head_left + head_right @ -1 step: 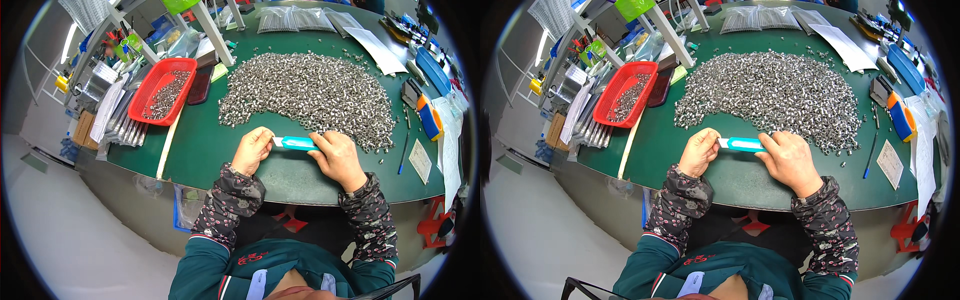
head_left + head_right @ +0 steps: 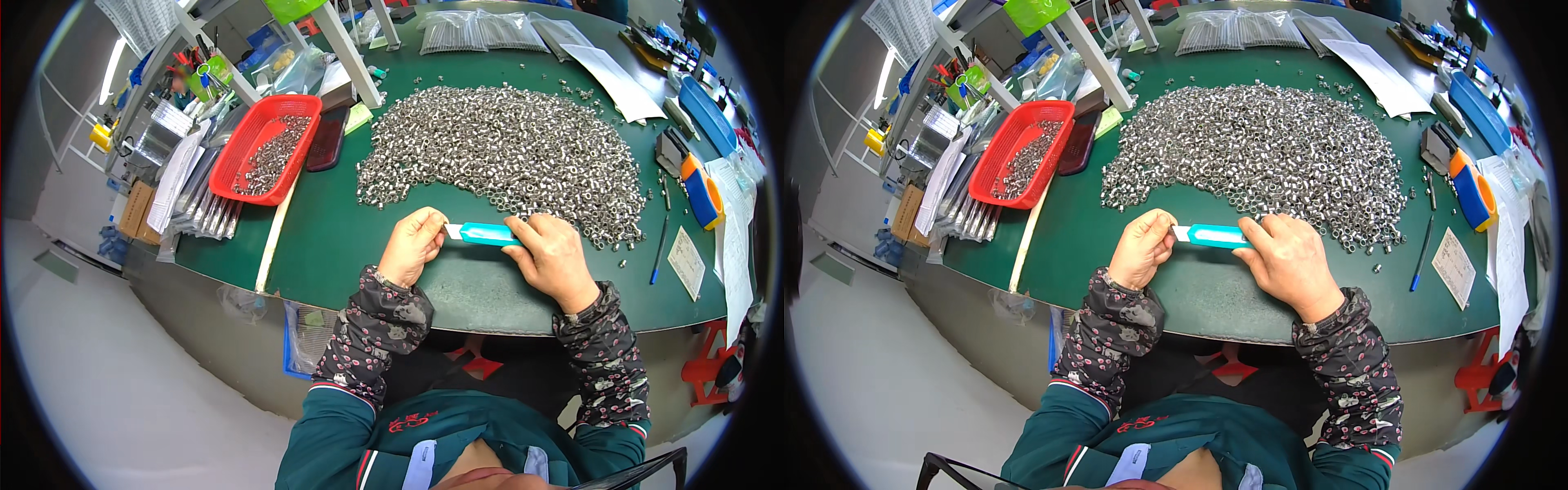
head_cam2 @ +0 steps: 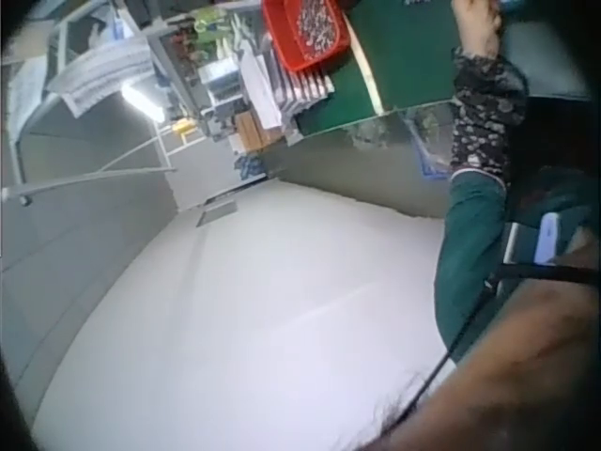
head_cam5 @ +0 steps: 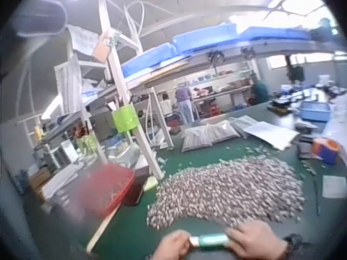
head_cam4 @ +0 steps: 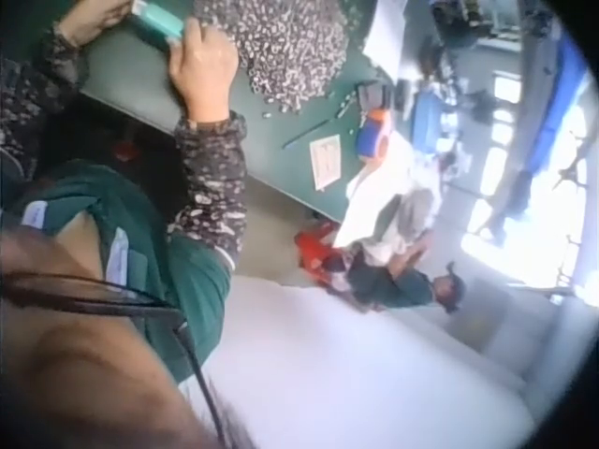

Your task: Picking up small metal components from a pile, inspecting or deburring them with a small utility knife, and placing them into a red container.

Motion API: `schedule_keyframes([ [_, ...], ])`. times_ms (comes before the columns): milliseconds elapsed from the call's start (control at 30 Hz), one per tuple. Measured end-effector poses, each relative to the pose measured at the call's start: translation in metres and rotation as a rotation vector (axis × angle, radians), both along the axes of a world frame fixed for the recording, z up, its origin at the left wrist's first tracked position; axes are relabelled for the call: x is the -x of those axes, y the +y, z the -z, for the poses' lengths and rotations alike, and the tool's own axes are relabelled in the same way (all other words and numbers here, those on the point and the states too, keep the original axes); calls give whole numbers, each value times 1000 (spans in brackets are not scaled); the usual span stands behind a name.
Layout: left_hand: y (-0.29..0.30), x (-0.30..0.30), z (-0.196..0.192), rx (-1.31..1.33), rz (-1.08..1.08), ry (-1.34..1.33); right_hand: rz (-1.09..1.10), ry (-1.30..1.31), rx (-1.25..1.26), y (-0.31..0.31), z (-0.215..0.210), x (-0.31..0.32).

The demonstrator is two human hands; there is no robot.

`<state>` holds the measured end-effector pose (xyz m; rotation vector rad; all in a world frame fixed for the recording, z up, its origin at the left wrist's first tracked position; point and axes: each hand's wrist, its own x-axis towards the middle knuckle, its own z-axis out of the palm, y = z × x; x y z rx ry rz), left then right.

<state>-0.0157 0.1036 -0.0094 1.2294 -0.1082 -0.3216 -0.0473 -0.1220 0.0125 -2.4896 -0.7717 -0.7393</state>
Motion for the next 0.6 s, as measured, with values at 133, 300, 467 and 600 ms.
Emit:
schedule_keyframes([
  [133, 2, -2, 2, 53, 33, 38, 1, -28, 5, 1, -1, -1],
  [300, 1, -2, -2, 75, 38, 28, 57, -31, -37, -7, -4, -1],
  [467, 4, -1, -1, 108, 19, 34, 69, -36, 23, -10, -13, 3],
  [600, 2, -2, -1, 134, 30, 30, -38, 81, 157, -19, -9, 5],
])
